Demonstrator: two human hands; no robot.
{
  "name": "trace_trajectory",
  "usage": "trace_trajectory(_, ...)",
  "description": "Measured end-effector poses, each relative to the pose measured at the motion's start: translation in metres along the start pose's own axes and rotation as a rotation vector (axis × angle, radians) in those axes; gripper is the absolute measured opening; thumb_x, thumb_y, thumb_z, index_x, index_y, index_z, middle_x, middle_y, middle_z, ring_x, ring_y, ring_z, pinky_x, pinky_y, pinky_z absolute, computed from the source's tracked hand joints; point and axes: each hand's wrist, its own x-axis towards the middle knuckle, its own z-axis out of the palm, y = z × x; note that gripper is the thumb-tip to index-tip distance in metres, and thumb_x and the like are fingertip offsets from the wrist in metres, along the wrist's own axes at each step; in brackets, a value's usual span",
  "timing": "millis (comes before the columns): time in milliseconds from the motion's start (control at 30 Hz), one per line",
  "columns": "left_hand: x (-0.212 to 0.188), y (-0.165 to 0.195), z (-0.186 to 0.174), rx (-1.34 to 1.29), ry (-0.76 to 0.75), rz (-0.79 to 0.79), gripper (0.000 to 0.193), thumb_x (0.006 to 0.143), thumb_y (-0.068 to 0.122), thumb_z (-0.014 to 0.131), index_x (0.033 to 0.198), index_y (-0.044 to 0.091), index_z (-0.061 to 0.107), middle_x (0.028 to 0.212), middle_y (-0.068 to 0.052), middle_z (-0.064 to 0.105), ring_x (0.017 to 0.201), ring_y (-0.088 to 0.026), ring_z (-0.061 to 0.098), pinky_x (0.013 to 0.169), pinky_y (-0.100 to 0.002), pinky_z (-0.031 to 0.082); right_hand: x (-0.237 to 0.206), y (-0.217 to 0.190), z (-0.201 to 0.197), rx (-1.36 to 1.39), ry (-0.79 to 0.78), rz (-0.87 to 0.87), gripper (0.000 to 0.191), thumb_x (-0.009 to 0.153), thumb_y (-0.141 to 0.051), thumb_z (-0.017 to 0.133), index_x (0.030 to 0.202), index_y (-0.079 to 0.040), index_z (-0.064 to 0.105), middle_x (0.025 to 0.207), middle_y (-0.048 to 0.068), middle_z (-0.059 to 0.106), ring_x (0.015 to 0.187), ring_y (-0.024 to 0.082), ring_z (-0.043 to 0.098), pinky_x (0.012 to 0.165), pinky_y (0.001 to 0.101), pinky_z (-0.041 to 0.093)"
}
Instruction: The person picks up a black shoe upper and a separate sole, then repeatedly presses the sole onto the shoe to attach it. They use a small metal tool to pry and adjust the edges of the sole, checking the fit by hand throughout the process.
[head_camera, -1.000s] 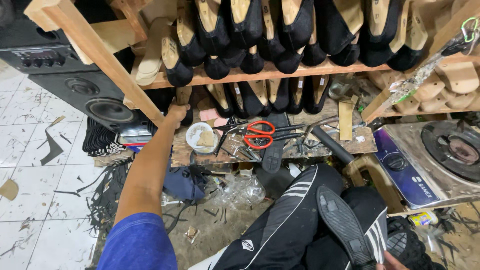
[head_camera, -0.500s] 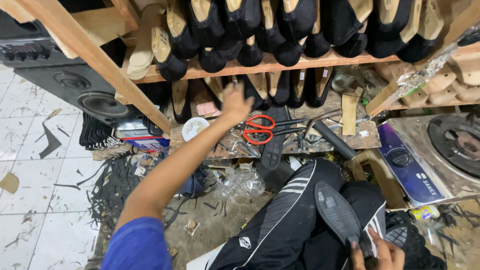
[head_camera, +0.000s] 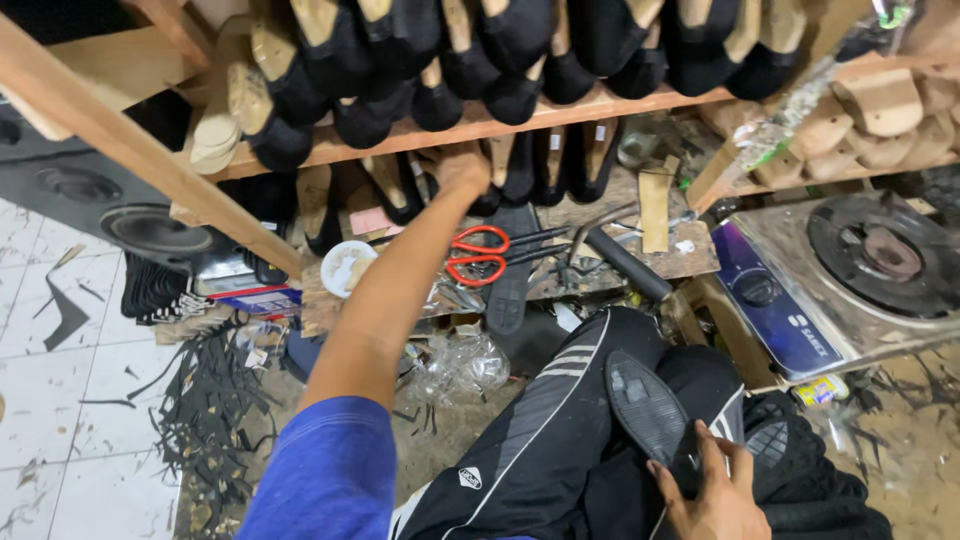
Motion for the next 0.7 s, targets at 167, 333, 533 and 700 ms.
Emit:
trace_trajectory(167, 0.007, -0.026, -0.021, -0.076, 0.048, 0.199, 0.037, 0.097, 0.015, 0.052, 0.132, 0.007, 0.062, 0.135, -0.016, 0.062, 0.128, -0.034, 0.054, 0.108, -0.041, 0.042, -0.001, -0.016, -0.022, -0.104, -0.107, 0.144, 0.087, 0.061, -0.051, 0.086, 0.141, -0.029, 0.061, 0.129, 0.004, 0.06, 0.094, 0.031, 0.074, 0.076, 0.044, 0.06)
trace_trajectory(333, -0.078, -0.066, -0.051, -1.248, -0.126, -0.202, 0.021, 0.105, 0.011, 0.063, 0.113, -0.008, 0.064, 0.095, -0.016, 0.067, 0.082, -0.026, 0.057, 0.064, -0.041, 0.046, 0.003, -0.014, -0.043, -0.075, -0.113, 0.094, 0.066, 0.071, -0.051, 0.083, 0.127, -0.019, 0.069, 0.118, 0.008, 0.069, 0.096, 0.034, 0.073, 0.077, 0.0441, 0.059)
trace_trajectory(533, -0.287, -0.082, -0.055, -1.865, -0.543, -0.667, 0.038, 0.098, 0.021, 0.053, 0.129, 0.002, 0.06, 0.12, -0.009, 0.071, 0.105, -0.025, 0.071, 0.092, -0.048, 0.058, 0.001, 0.004, -0.059, 0.743, -0.205, 0.182, 0.041, 0.086, -0.033, 0.078, 0.11, 0.001, 0.075, 0.089, 0.012, 0.073, 0.073, 0.017, 0.066, 0.068, 0.0305, 0.052)
trace_trajectory(700, -0.366, -0.034, -0.014, -2.09, -1.103, -0.461, 0.053, 0.094, 0.032, 0.055, 0.133, -0.002, 0.063, 0.121, -0.017, 0.073, 0.103, -0.03, 0.072, 0.095, -0.044, 0.057, 0.004, -0.023, -0.055, 1.734, -0.356, 0.246, 0.039, 0.096, -0.016, 0.065, 0.131, 0.0, 0.061, 0.084, 0.002, 0.063, 0.054, 0.003, 0.04, 0.047, 0.0196, 0.031)
